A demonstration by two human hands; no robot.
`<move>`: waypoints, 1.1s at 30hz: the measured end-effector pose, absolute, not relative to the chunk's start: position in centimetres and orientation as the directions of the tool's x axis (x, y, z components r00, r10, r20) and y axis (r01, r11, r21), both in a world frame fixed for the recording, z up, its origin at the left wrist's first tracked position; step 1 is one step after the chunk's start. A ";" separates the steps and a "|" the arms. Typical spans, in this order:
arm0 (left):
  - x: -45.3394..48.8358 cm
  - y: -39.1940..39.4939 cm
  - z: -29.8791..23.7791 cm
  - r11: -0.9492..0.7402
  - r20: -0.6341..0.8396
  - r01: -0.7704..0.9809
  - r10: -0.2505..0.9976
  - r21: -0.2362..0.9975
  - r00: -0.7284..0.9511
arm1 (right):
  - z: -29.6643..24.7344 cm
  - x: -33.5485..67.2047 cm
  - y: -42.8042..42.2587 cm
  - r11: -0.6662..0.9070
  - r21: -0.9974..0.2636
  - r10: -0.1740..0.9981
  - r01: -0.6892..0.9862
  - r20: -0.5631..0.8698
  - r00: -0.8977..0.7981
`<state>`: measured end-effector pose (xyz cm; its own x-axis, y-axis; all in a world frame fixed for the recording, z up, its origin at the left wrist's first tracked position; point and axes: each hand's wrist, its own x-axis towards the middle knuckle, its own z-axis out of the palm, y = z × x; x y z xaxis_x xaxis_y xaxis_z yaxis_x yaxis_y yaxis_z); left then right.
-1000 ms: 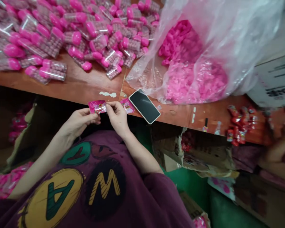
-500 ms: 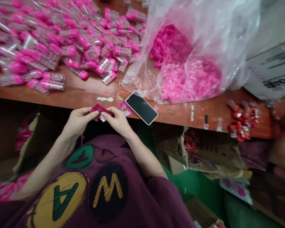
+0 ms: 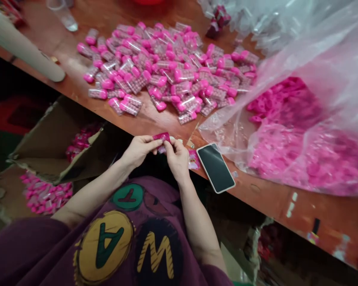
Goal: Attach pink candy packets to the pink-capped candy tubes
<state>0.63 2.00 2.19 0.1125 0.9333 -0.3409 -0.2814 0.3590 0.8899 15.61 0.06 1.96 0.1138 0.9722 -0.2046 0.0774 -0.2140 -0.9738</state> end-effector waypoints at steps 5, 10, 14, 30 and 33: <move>0.1 2.6 1.7 0.344 -0.369 -0.323 0.929 0.882 -0.020 | 1.7 13.8 0.8 -0.175 -0.974 0.982 0.145 -0.162 0.095; -1.0 2.5 1.4 0.397 -0.443 -0.417 0.896 0.818 -0.016 | 1.5 12.3 1.7 -0.113 -0.963 0.992 0.246 -0.094 0.087; -1.9 2.5 1.2 0.442 -0.479 -0.488 0.876 0.753 0.055 | 1.6 11.7 1.8 -0.076 -0.948 0.995 0.310 -0.053 0.081; -3.0 3.0 2.1 0.479 -0.609 -0.651 0.792 0.588 0.033 | 0.4 20.9 9.3 0.074 -0.196 0.990 0.978 0.136 -0.048; -3.2 2.8 2.0 0.476 -0.614 -0.663 0.788 0.578 0.031 | 0.4 19.9 7.2 0.118 -0.282 0.991 0.952 0.091 -0.096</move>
